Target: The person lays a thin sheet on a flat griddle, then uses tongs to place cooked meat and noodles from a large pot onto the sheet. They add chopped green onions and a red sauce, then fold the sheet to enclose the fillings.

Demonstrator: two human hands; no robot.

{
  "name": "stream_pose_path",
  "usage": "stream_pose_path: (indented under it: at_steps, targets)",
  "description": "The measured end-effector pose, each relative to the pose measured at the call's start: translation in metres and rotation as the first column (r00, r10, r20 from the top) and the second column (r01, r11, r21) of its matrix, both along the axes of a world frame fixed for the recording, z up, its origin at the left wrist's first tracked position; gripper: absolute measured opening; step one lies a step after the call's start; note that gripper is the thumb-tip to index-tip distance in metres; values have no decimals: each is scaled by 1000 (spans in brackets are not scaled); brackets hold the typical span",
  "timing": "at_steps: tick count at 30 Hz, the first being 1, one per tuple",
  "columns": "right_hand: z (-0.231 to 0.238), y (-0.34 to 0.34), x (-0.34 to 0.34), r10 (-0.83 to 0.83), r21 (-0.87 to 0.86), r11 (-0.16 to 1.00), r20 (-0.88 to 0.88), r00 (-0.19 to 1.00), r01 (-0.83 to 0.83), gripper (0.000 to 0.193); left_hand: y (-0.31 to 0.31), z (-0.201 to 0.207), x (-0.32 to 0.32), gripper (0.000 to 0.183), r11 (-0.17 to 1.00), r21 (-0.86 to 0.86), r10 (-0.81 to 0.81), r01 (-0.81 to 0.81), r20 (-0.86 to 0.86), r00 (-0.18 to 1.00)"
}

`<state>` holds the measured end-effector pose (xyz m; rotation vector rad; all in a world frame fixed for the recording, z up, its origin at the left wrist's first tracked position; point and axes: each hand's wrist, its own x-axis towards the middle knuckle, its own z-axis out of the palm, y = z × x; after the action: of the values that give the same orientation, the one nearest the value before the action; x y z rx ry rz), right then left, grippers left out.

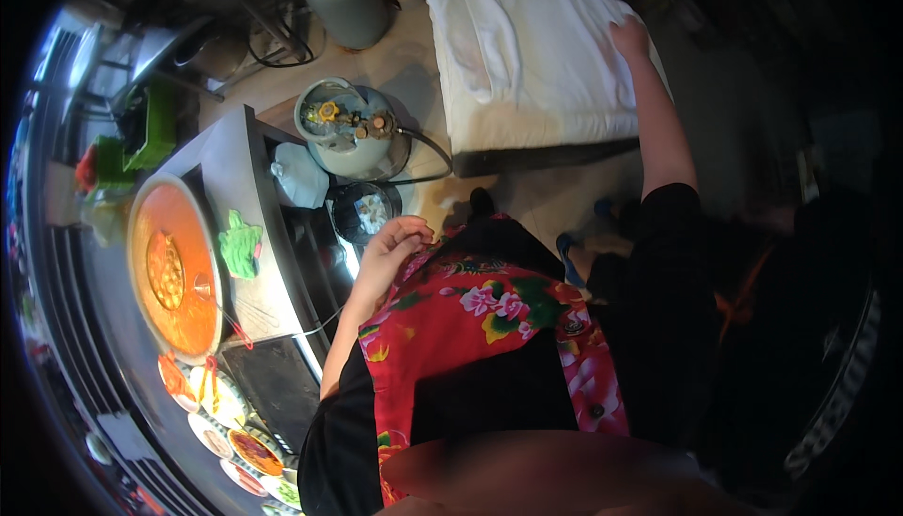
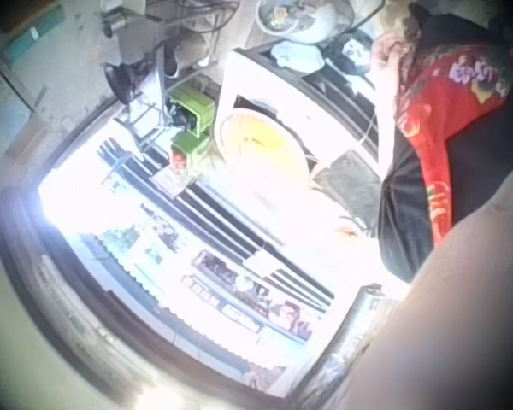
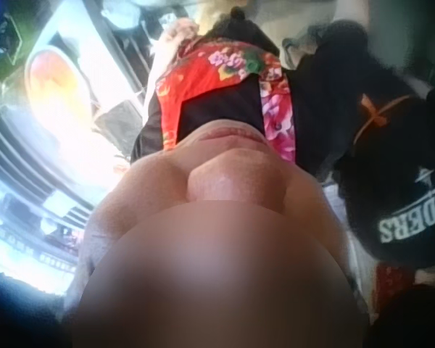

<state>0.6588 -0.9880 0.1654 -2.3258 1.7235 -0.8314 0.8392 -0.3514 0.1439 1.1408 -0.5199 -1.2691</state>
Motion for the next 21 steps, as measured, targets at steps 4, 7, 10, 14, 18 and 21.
stream_pose_path:
  at_steps: [4, 7, 10, 14, 18, 21]
  targets:
    - [-15, -30, -35, -250, 61, 962, -185, 951, 265, 50, -3, -19, -19, 24, 997, -59, -46, 45, -13, 999]
    - [-20, -11, -43, -153, 51, 985, -187, 970, 166, 44, -5, -29, -27, 24, 997, -53, -45, 50, 78, 996]
    - [0, 38, -34, 19, -133, 991, -16, 1000, -21, 40, -10, -31, -30, 20, 998, -52, -39, 46, 139, 989]
    - [48, 134, -31, 328, 37, 878, 681, 654, -478, 38, -28, -18, -19, 15, 996, -92, 3, 18, 222, 975]
    - [47, 227, -90, 655, 550, 210, 534, 534, -808, 37, -44, 9, 8, 19, 974, -214, 124, -68, 262, 957]
    - [2, 277, -144, 953, 874, 195, -61, 298, -445, 37, -48, 27, 18, 22, 969, -231, 161, -93, 298, 941]
